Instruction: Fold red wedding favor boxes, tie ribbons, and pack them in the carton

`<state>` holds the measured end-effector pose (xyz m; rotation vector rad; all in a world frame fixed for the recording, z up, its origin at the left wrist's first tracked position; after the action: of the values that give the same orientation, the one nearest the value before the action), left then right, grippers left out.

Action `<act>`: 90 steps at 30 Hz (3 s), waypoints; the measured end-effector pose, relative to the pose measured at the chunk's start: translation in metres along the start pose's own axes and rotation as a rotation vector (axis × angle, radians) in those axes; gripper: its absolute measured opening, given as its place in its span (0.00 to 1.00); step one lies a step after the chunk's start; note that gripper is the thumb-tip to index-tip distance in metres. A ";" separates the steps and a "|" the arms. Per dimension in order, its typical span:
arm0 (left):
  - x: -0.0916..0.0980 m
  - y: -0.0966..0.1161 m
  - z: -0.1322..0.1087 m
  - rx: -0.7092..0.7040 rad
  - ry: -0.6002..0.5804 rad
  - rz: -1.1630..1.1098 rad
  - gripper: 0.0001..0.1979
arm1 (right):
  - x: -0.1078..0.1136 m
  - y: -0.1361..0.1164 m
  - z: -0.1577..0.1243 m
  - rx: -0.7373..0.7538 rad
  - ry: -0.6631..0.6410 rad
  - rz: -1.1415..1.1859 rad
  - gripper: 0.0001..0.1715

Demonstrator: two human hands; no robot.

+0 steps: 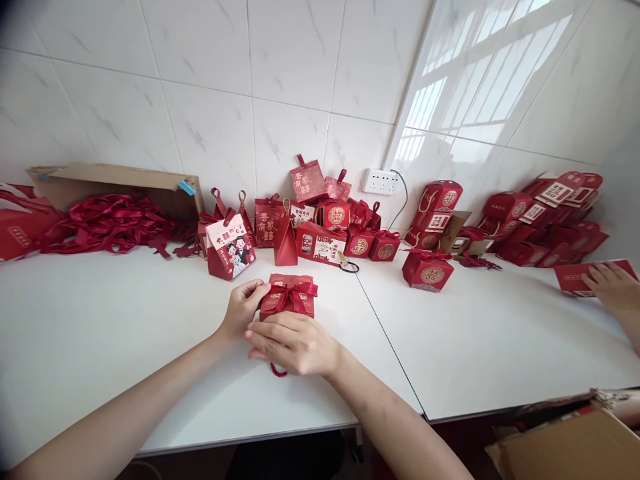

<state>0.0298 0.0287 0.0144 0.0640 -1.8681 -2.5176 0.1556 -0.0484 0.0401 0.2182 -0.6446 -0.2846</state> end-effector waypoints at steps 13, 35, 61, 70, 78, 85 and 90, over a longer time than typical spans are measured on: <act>0.002 -0.002 0.004 0.030 -0.043 -0.014 0.20 | 0.018 0.089 -0.067 -1.069 -0.164 0.563 0.52; 0.018 -0.003 0.014 -0.154 0.112 0.037 0.17 | 0.000 0.077 -0.057 -0.771 -0.180 0.255 0.63; 0.005 -0.016 0.015 0.005 -0.361 -0.228 0.39 | -0.003 0.081 -0.065 -0.927 -0.145 0.408 0.61; 0.013 -0.018 0.023 -0.002 -0.192 -0.166 0.17 | 0.000 0.086 -0.070 -0.993 -0.108 0.452 0.60; 0.017 -0.015 0.025 0.022 -0.135 -0.013 0.16 | 0.001 0.092 -0.079 -1.021 -0.071 0.408 0.61; 0.016 -0.018 0.027 0.072 -0.155 0.057 0.22 | 0.004 0.098 -0.081 -1.093 -0.069 0.450 0.63; 0.023 -0.028 0.032 0.101 -0.159 0.180 0.18 | 0.007 0.098 -0.079 -1.102 -0.061 0.448 0.62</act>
<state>0.0061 0.0669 -0.0033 -0.2984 -1.9561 -2.3706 0.2282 0.0499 0.0102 -0.9828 -0.5016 -0.1789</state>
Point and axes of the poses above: each hand's wrist, its own z-axis towards the middle knuckle, its own x-axis out of the back of the hand, y = z × x, the point moved 4 cm from there along z, towards the middle knuckle
